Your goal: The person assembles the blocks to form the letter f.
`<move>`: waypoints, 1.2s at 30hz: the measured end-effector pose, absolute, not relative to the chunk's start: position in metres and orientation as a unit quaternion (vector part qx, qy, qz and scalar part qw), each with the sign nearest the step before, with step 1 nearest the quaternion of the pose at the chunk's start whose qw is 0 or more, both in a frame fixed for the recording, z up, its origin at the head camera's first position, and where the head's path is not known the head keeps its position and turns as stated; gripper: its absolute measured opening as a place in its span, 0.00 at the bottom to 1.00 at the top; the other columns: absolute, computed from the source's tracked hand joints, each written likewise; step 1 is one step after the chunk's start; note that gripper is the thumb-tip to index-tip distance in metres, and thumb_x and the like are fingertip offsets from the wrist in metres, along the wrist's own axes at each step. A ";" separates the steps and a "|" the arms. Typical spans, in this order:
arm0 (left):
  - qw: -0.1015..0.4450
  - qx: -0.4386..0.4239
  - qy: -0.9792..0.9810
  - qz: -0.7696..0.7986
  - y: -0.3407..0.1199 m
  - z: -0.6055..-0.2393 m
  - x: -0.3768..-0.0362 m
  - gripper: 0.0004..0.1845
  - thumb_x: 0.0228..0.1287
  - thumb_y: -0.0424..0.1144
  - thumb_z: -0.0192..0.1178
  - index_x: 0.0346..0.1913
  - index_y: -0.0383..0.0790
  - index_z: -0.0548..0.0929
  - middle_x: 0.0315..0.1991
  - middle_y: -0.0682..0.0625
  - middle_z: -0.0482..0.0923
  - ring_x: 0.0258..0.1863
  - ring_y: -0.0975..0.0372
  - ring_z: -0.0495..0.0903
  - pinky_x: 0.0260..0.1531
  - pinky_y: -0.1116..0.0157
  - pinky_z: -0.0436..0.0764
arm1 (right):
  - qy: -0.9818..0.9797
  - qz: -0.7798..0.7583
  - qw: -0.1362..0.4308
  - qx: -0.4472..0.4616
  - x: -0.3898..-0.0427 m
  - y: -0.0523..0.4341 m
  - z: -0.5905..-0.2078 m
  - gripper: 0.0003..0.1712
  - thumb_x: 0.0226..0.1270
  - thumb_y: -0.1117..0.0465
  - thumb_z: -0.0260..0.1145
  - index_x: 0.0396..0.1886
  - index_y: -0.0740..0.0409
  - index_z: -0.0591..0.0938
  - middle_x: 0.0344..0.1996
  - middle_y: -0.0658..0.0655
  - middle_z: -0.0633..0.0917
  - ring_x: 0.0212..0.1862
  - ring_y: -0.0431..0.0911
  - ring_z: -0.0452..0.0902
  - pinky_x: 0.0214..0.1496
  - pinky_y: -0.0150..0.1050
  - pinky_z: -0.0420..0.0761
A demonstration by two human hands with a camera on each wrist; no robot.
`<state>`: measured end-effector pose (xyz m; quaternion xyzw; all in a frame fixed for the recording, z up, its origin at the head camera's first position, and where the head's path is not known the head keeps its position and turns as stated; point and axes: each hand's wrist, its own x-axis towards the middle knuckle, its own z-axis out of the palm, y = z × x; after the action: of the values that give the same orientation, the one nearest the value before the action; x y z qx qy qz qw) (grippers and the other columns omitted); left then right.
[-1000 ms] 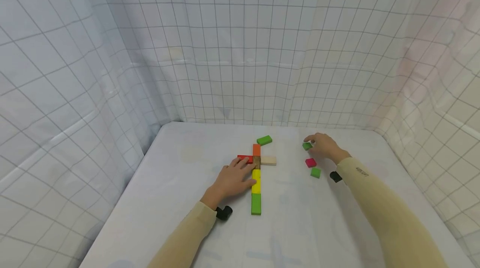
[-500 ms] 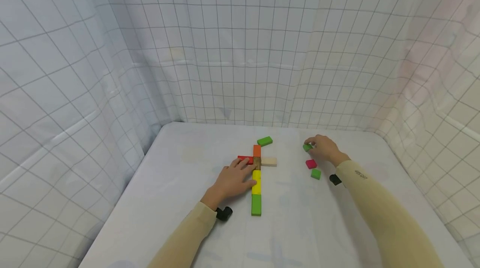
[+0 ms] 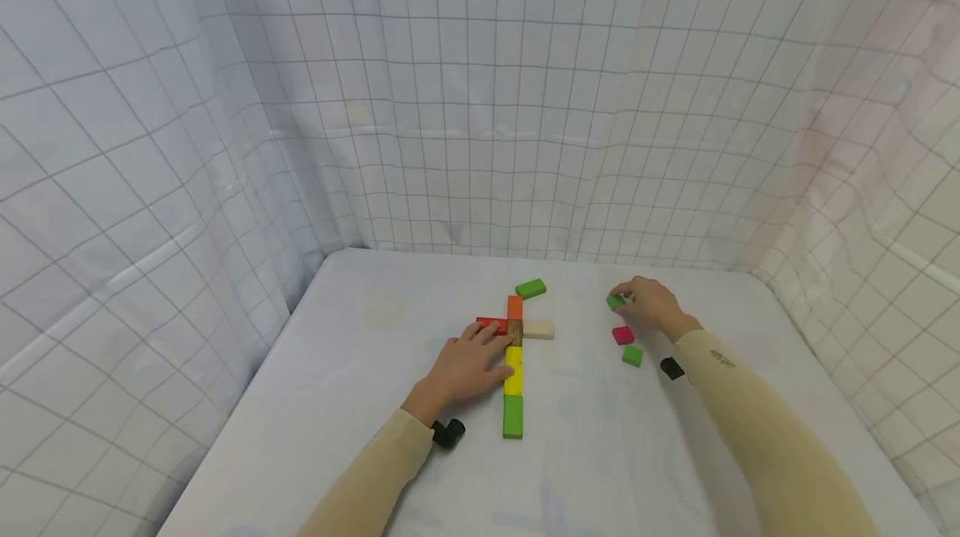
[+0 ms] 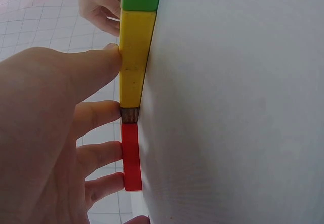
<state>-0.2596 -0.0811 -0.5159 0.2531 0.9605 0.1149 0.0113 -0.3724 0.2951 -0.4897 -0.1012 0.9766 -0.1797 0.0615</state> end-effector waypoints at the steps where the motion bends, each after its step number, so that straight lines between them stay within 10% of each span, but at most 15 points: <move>1: 0.011 0.254 0.960 0.116 -0.081 -0.516 -0.259 0.34 0.73 0.63 0.52 0.76 0.55 0.67 0.77 0.47 0.59 0.76 0.45 0.55 0.62 0.41 0.67 | 0.977 -0.178 0.061 -0.104 -0.372 0.295 -0.490 0.22 0.68 0.60 0.69 0.62 0.53 0.83 0.57 0.67 0.80 0.56 0.61 0.76 0.51 0.56 0.78; 36: 0.014 0.250 0.962 0.107 -0.081 -0.517 -0.260 0.34 0.72 0.63 0.51 0.76 0.56 0.67 0.77 0.48 0.59 0.76 0.47 0.54 0.62 0.41 0.67 | 0.978 -0.169 0.057 -0.105 -0.377 0.292 -0.482 0.23 0.67 0.58 0.71 0.61 0.53 0.83 0.57 0.66 0.80 0.57 0.62 0.75 0.54 0.59 0.76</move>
<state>-0.2600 -0.0806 -0.5166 0.2496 0.9623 0.1074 0.0135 -0.3769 0.2922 -0.4817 -0.1054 0.9784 -0.1688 0.0567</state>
